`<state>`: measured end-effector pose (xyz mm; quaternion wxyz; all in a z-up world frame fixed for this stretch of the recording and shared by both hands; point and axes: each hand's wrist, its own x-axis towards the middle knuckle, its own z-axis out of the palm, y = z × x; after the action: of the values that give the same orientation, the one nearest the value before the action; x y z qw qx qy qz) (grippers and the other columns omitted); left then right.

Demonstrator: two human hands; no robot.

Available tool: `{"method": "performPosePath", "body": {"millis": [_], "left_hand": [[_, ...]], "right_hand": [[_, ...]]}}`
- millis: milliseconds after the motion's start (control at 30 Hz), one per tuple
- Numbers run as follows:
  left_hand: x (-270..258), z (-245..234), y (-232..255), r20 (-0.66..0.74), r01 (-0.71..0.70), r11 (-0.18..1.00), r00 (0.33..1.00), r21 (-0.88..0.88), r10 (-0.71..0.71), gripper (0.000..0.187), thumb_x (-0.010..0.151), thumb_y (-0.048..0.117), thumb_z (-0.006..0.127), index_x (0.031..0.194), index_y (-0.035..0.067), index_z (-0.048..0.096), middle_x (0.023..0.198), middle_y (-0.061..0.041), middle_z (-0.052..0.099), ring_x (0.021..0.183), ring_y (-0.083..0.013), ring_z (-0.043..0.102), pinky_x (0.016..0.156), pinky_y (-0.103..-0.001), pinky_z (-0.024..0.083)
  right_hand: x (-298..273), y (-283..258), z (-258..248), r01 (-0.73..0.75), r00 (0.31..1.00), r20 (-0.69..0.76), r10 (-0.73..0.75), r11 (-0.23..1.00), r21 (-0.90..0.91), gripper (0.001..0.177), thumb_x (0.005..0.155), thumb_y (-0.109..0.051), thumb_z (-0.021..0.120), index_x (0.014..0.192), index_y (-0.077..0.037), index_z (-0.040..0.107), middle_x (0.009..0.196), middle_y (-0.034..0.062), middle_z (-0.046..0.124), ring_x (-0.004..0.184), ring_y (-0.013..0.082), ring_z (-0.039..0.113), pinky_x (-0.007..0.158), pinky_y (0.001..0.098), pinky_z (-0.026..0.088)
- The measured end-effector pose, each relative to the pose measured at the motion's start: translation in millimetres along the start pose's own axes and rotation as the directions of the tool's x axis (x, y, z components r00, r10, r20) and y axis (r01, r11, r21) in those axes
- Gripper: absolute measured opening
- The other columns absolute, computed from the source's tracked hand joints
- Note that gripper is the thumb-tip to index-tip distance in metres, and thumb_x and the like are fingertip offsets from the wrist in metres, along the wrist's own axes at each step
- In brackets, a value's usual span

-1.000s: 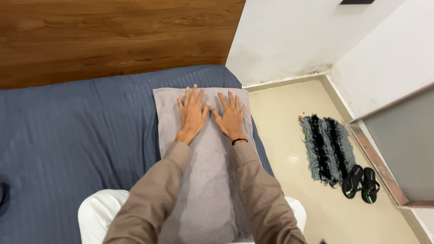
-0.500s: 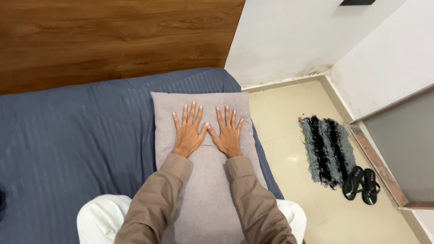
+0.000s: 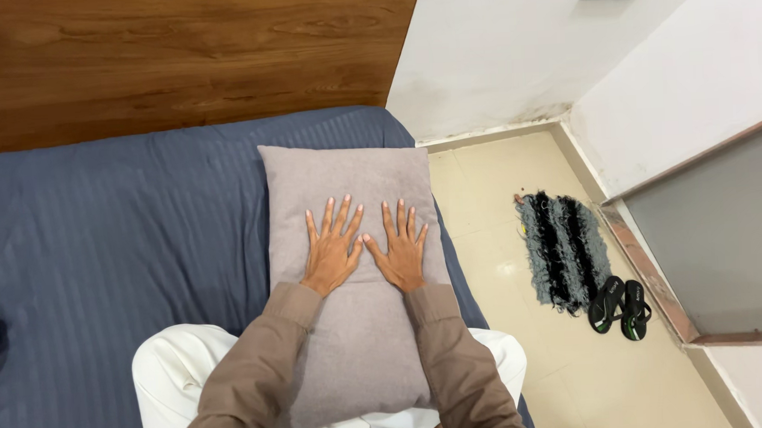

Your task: The person places a pillow on the bed, then inserts it into a dark blue pillowcase. They align the corners, pull the case over the pillow, and smooth the fabric to complete the task.

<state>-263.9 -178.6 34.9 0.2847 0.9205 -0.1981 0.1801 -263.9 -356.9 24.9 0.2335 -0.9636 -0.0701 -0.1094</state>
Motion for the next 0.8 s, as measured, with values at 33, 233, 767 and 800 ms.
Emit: {"method": "performPosePath", "body": {"millis": [33,233,767,800], "left_hand": [[2.3,-0.4,-0.8,0.0,-0.002,1.0,1.0,0.009,0.002,0.064,0.098,0.032,0.052,0.159,0.018,0.036,0.169,-0.009,0.023,0.156,-0.0367,0.014,0.118,-0.072,0.001],[6.4,7.9,-7.7,-0.017,-0.023,0.999,1.0,0.041,0.024,0.068,0.096,0.032,0.052,0.161,0.018,0.035,0.17,-0.009,0.022,0.158,-0.0362,0.013,0.12,-0.071,0.001],[-55.5,-15.3,12.4,0.189,0.181,0.983,0.966,0.001,-0.178,0.1,0.083,0.075,0.061,0.161,0.021,0.028,0.17,-0.008,0.011,0.157,-0.0335,0.001,0.118,-0.068,-0.008],[-57.1,-15.6,11.9,0.186,0.184,0.983,0.966,-0.012,-0.179,0.101,0.082,0.075,0.061,0.161,0.021,0.027,0.17,-0.007,0.01,0.157,-0.0334,0.0,0.118,-0.067,-0.009]], "right_hand": [[5.0,1.4,3.0,0.01,1.0,-0.011,-0.01,1.0,0.007,0.084,0.096,-0.059,0.057,0.164,-0.02,0.026,0.172,0.0174,0.013,0.158,0.044,0.006,0.119,0.071,0.0],[15.2,11.9,15.0,0.031,0.999,-0.038,-0.032,0.999,-0.039,0.086,0.096,-0.06,0.056,0.165,-0.02,0.024,0.172,0.0177,0.011,0.158,0.0445,0.005,0.119,0.07,0.0],[-56.8,9.3,-19.2,-0.016,0.995,0.104,0.014,1.0,0.015,0.092,0.093,-0.067,0.055,0.165,-0.02,0.02,0.171,0.0195,0.011,0.158,0.0415,0.004,0.122,0.0634,0.0],[-58.9,7.5,-17.5,-0.015,0.997,0.075,0.013,1.0,0.026,0.091,0.094,-0.066,0.055,0.165,-0.02,0.021,0.171,0.0191,0.012,0.158,0.041,0.004,0.122,0.064,-0.001]]}}
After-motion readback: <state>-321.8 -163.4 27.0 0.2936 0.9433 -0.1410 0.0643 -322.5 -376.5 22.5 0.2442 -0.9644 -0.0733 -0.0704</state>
